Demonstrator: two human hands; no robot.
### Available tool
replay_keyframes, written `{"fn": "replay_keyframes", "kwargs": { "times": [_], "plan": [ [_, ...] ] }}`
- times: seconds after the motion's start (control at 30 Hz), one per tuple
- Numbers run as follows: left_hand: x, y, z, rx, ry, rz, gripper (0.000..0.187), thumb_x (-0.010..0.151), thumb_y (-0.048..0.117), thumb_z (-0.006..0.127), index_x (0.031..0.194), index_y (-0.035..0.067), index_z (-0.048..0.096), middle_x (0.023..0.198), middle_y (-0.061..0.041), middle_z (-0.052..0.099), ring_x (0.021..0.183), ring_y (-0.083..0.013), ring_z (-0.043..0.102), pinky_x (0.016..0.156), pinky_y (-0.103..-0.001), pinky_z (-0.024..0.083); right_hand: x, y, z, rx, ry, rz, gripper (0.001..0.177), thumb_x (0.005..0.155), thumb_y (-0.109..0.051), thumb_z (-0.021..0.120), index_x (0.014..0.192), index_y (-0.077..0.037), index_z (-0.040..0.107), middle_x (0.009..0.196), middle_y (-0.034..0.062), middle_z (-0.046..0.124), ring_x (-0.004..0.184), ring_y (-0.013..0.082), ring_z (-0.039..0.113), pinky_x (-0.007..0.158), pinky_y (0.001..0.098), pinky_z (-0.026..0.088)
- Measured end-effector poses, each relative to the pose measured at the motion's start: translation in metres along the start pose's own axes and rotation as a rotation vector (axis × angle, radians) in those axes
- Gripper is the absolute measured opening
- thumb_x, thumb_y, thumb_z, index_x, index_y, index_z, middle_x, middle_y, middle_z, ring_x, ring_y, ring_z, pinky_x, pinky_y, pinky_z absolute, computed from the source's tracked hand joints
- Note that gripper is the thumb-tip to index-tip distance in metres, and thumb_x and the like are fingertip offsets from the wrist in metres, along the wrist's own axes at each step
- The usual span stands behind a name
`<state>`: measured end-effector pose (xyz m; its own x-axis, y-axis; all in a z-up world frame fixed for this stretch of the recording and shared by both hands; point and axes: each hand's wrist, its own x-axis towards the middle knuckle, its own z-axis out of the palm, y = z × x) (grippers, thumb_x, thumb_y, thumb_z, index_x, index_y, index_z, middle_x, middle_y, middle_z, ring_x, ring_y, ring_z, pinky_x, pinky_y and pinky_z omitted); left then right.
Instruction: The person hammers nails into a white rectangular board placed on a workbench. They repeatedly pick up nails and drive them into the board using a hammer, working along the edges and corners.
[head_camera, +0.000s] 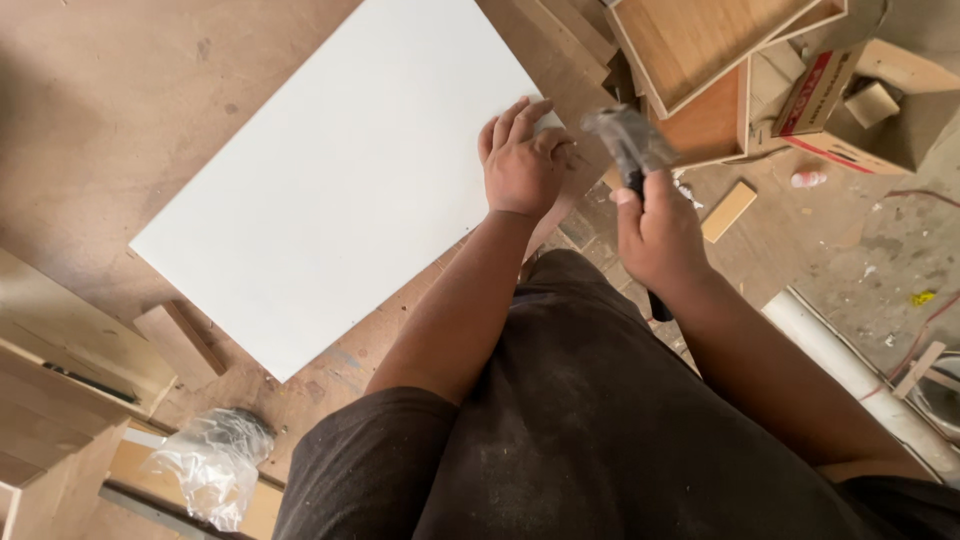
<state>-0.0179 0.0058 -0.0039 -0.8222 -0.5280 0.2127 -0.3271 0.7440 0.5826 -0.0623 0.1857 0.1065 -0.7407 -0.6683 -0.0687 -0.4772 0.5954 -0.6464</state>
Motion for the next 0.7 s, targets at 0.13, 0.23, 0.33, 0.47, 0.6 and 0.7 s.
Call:
{"fn": "replay_keyframes", "kwargs": {
  "times": [0.13,0.23,0.33,0.47,0.6,0.7],
  "plan": [
    [0.008,-0.001,-0.014,0.007,-0.106,0.001,0.024,0.087,0.033,0.072,0.109,0.025,0.071,0.139,0.001,0.063,0.141,-0.0264,0.049,0.119,-0.046,0.027,-0.002,0.0,-0.01,-0.005,0.005,0.128,0.021,0.108,-0.018,0.053,0.104,0.0,0.044,0.07,0.0114,0.048,0.059,0.033,0.05,0.054,0.049,0.035],
    [0.005,-0.006,-0.016,0.046,-0.111,0.077,0.039,0.08,0.037,0.079,0.116,0.023,0.07,0.137,0.004,0.064,0.135,-0.0232,0.054,0.116,-0.042,0.031,-0.006,0.0,-0.012,-0.001,0.037,0.076,0.022,0.103,-0.013,0.058,0.109,0.004,0.045,0.072,0.0136,0.055,0.059,0.0361,0.053,0.054,0.0497,0.039],
    [0.003,-0.009,-0.017,0.112,-0.112,0.143,0.037,0.083,0.041,0.08,0.114,0.025,0.069,0.135,0.007,0.063,0.135,-0.0205,0.052,0.112,-0.044,0.033,-0.007,0.001,-0.01,-0.075,0.089,-0.09,0.021,0.106,-0.012,0.058,0.1,0.004,0.046,0.085,0.0198,0.055,0.074,0.0399,0.055,0.064,0.0508,0.042],
    [0.003,-0.012,-0.011,0.162,-0.108,0.156,0.038,0.08,0.037,0.081,0.114,0.025,0.068,0.136,0.009,0.061,0.135,-0.0193,0.051,0.115,-0.05,0.03,0.009,-0.005,-0.006,-0.164,-0.044,-0.127,0.022,0.107,-0.01,0.053,0.122,0.007,0.052,0.093,0.0183,0.063,0.075,0.0336,0.06,0.061,0.0454,0.05],
    [0.001,-0.012,-0.008,0.214,-0.117,0.157,0.038,0.085,0.045,0.079,0.116,0.026,0.067,0.138,0.012,0.059,0.137,-0.0175,0.049,0.117,-0.053,0.027,0.016,-0.004,-0.008,-0.19,-0.148,-0.014,0.048,0.105,-0.016,0.049,0.147,0.008,0.045,0.124,0.0317,0.064,0.1,0.049,0.065,0.074,0.0604,0.052],
    [0.002,-0.01,-0.011,0.283,-0.116,0.17,0.062,0.09,0.052,0.075,0.144,0.03,0.056,0.141,0.01,0.059,0.135,-0.016,0.052,0.116,-0.049,0.029,0.004,-0.014,-0.015,-0.124,0.072,-0.213,0.036,0.105,-0.002,0.053,0.138,0.011,0.049,0.095,0.0254,0.062,0.083,0.0413,0.061,0.068,0.0503,0.049]
  ]
}}
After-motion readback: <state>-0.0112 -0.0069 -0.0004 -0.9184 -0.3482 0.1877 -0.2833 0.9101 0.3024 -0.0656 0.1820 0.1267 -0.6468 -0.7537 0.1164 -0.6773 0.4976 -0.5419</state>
